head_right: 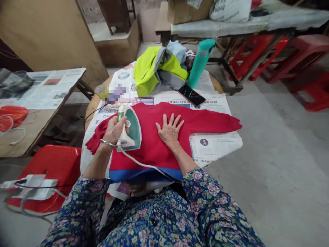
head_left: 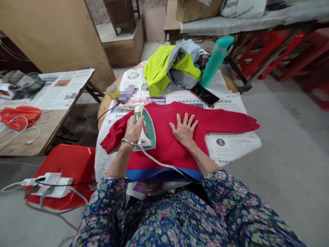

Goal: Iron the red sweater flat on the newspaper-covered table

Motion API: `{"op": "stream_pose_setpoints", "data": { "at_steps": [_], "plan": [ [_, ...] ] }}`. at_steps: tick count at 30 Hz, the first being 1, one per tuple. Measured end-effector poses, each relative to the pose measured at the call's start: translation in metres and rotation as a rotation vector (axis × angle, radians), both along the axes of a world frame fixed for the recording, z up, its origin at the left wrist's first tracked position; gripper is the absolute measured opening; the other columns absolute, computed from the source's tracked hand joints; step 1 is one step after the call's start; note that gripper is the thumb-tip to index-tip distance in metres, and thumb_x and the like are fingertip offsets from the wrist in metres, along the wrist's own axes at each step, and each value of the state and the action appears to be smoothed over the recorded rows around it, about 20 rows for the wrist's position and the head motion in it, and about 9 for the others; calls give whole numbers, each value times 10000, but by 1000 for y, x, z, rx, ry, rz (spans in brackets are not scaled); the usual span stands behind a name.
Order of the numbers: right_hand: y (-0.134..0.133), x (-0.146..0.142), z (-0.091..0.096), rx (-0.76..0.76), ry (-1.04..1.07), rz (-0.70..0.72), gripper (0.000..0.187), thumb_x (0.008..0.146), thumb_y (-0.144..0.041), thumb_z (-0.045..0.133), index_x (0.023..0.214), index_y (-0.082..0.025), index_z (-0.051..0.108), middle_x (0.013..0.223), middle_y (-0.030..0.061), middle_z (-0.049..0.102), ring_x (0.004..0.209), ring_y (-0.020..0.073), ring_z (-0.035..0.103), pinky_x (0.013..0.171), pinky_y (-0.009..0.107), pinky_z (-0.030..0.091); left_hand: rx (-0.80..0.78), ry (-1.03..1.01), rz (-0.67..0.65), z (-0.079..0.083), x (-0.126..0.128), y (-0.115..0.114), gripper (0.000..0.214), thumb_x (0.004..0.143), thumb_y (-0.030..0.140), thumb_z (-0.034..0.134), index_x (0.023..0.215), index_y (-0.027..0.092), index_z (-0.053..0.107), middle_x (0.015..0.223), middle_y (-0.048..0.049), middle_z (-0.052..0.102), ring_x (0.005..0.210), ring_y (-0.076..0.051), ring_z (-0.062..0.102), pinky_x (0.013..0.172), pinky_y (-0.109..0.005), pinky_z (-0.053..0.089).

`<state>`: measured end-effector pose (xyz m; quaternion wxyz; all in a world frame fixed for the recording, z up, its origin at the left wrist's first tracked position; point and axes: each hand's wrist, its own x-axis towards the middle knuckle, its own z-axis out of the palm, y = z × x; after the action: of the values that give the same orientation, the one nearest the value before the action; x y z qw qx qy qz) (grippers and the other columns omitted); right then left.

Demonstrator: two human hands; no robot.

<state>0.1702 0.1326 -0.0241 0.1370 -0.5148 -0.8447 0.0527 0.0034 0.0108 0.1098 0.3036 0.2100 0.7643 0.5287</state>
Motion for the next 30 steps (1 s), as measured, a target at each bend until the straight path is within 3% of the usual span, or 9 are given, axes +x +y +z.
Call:
{"op": "stream_pose_setpoints", "data": {
  "at_steps": [3, 6, 9, 13, 16, 20, 24, 26, 30],
  "plan": [
    [0, 1, -1, 23, 16, 8, 731, 1113, -547, 445, 1695, -108, 500, 1743, 303, 424, 1619, 573, 289, 1222, 829, 222, -32, 39, 32, 2, -17, 2, 226, 995, 297, 586, 794, 245, 495, 602, 47, 578, 479, -141, 581, 501, -261, 461],
    [-1, 1, -2, 42, 19, 6, 721, 1108, -538, 457, 1683, -106, 518, 1727, 304, 448, 1608, 574, 310, 1217, 827, 238, -37, 145, -32, -1, -27, -15, 319, 1033, 461, 578, 818, 226, 573, 701, -8, 645, 627, -184, 683, 603, -305, 552],
    [0, 1, -4, 54, 40, 4, 717, 1101, -538, 464, 1664, -102, 542, 1706, 309, 475, 1595, 578, 334, 1210, 828, 253, -20, 348, 69, -8, -41, -49, 320, 1046, 474, 528, 991, 204, 691, 949, -81, 727, 900, -238, 743, 841, -384, 622],
    [0, 1, -5, 59, 69, 3, 717, 1091, -547, 478, 1647, -102, 564, 1698, 313, 484, 1593, 585, 342, 1209, 824, 260, -218, 612, 218, -24, -78, -86, 426, 862, 375, 747, 1230, 164, 711, 1342, -193, 693, 1362, -386, 624, 1164, -515, 509],
    [-1, 1, -3, 44, 46, -8, 713, 1091, -526, 486, 1654, -93, 554, 1708, 309, 474, 1600, 582, 339, 1220, 811, 262, -498, 630, 91, -35, -104, -95, 623, 776, 439, 823, 1321, 166, 698, 1318, -177, 736, 1305, -403, 664, 1086, -493, 549],
    [-2, 2, -1, 36, 9, -11, 705, 1099, -510, 472, 1664, -94, 539, 1722, 294, 463, 1608, 570, 329, 1222, 810, 264, -634, 590, -148, -36, -121, -94, 395, 818, 364, 729, 1189, 232, 755, 982, -68, 787, 1042, -335, 754, 909, -408, 581],
    [-1, 3, -2, 36, -2, -8, 714, 1100, -511, 463, 1672, -88, 525, 1723, 308, 449, 1613, 568, 312, 1216, 820, 263, -623, 952, -47, -26, -134, -98, 301, 791, 241, 688, 1078, 244, 779, 1169, -129, 777, 1259, -402, 699, 1040, -484, 539],
    [-1, 3, -2, 36, 2, -7, 717, 1100, -514, 458, 1674, -90, 520, 1720, 310, 452, 1609, 569, 317, 1211, 824, 267, -612, 844, 18, -22, -147, -102, 337, 769, 290, 742, 1100, 235, 777, 1220, -139, 765, 1257, -413, 693, 1007, -483, 557],
    [-1, 3, -2, 41, -12, -17, 714, 1098, -522, 467, 1666, -94, 533, 1712, 298, 470, 1602, 569, 338, 1219, 802, 280, -592, 365, 35, -17, -177, -111, 534, 682, 591, 885, 1016, 188, 779, 917, -86, 773, 907, -327, 744, 732, -380, 583]
  ]
}}
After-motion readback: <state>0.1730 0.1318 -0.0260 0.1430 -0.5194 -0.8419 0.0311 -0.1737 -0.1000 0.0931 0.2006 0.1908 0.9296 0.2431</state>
